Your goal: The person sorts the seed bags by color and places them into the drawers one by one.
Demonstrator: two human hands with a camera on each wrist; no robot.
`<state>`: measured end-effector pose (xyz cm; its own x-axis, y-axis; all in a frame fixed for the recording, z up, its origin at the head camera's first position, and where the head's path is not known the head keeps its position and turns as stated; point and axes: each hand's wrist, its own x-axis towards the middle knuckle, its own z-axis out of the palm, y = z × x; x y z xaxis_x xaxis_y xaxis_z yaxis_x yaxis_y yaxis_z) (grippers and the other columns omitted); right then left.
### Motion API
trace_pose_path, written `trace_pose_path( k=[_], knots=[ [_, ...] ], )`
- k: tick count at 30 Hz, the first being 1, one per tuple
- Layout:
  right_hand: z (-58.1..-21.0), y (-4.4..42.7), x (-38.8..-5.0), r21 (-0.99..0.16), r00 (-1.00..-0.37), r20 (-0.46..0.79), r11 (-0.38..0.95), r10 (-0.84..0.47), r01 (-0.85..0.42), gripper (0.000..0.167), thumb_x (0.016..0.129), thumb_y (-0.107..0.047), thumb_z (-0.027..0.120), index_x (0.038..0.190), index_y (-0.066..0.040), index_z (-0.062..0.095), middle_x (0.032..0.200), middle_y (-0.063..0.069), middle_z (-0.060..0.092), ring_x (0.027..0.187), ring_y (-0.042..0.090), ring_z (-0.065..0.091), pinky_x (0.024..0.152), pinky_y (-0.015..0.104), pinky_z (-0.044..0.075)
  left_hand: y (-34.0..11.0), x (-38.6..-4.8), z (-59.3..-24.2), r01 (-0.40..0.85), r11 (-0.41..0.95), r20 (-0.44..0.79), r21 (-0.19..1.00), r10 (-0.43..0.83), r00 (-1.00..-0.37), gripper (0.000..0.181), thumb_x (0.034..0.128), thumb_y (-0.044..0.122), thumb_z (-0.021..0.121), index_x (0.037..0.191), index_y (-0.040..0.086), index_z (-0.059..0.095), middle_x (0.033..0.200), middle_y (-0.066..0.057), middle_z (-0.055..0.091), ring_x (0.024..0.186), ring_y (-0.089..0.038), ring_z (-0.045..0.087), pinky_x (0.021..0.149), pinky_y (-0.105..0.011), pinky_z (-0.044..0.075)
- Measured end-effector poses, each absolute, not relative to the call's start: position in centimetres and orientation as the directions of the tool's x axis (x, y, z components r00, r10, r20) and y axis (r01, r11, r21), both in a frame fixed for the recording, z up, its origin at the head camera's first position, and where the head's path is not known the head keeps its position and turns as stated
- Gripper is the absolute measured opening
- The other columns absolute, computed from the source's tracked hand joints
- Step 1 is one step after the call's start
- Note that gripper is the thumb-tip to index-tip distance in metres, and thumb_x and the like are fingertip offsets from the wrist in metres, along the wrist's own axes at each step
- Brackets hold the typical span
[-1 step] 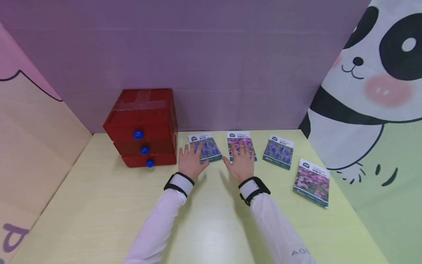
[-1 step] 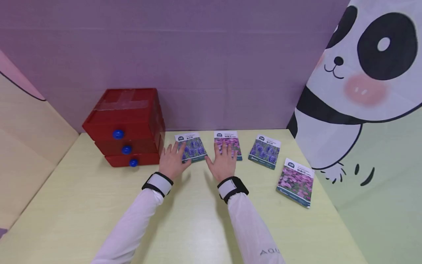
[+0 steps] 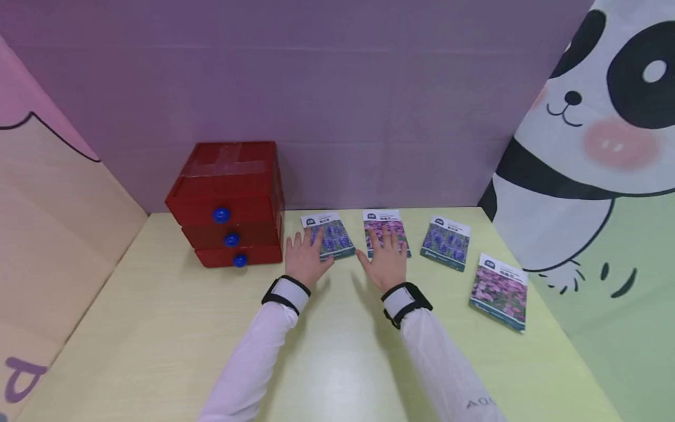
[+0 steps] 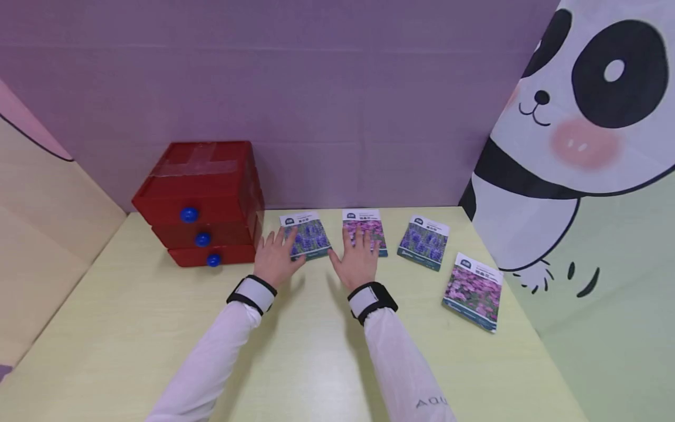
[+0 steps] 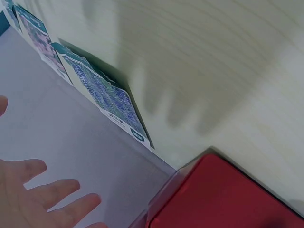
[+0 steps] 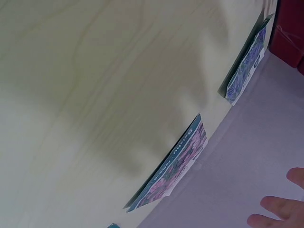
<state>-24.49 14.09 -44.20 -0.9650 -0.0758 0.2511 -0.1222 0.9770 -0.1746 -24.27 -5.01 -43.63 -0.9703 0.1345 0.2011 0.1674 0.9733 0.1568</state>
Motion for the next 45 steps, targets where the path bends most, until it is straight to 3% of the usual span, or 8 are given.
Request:
trace_pose_path(
  k=[11,19,26,34,45],
  knots=[
    [-43.6,13.7,-24.4,-0.225,-0.960,0.260,0.961,-0.101,-0.162,0.068,0.089,-0.052,0.047,0.140,-0.008,0.035,0.143,0.023,0.033,0.133,0.039,0.029,0.110,0.054,0.020,-5.4,-24.2,-43.2,0.171,0.970,0.221,0.172,0.131,-0.966,0.075,0.0789,0.050,0.061,0.140,0.014,0.037,0.136,-0.020,0.045,0.121,-0.038,0.045,0.104,-0.050,0.033],
    [-43.1,13.0,-24.2,-0.403,-0.959,0.271,0.895,-0.081,-0.190,0.077,0.087,-0.052,0.052,0.141,-0.002,0.031,0.143,0.025,0.032,0.131,0.042,0.031,0.108,0.052,0.026,-5.7,-24.3,-42.4,0.203,0.952,0.263,0.227,0.140,-0.955,0.074,0.0801,0.049,0.062,0.139,0.010,0.038,0.133,-0.022,0.048,0.115,-0.037,0.051,0.100,-0.048,0.038],
    [-42.1,12.2,-24.1,-0.528,-0.962,0.266,0.824,-0.070,-0.206,0.080,0.086,-0.053,0.052,0.141,0.001,0.028,0.145,0.023,0.029,0.131,0.039,0.033,0.104,0.050,0.033,-5.9,-24.1,-40.6,0.226,0.893,0.265,0.389,0.126,-0.956,0.074,0.0822,0.045,0.062,0.140,0.007,0.035,0.133,-0.022,0.048,0.116,-0.036,0.051,0.095,-0.045,0.044],
    [-40.9,11.5,-23.8,-0.654,-0.977,0.205,0.735,-0.057,-0.180,0.085,0.086,-0.056,0.051,0.143,0.000,0.023,0.146,0.023,0.027,0.133,0.038,0.029,0.109,0.050,0.026,-6.6,-23.9,-37.9,0.229,0.825,0.249,0.517,0.110,-0.962,0.076,0.0836,0.045,0.061,0.142,0.007,0.030,0.139,-0.019,0.043,0.123,-0.034,0.045,0.098,-0.047,0.042],
    [-39.6,10.6,-23.4,-0.723,-0.980,0.191,0.668,-0.049,-0.175,0.082,0.085,-0.053,0.054,0.142,0.000,0.026,0.144,0.023,0.031,0.132,0.036,0.032,0.109,0.048,0.027,-7.5,-23.5,-34.4,0.247,0.694,0.262,0.676,0.086,-0.961,0.075,0.0859,0.047,0.057,0.144,0.011,0.026,0.144,-0.012,0.037,0.126,-0.030,0.043,0.101,-0.046,0.039]
  ],
)
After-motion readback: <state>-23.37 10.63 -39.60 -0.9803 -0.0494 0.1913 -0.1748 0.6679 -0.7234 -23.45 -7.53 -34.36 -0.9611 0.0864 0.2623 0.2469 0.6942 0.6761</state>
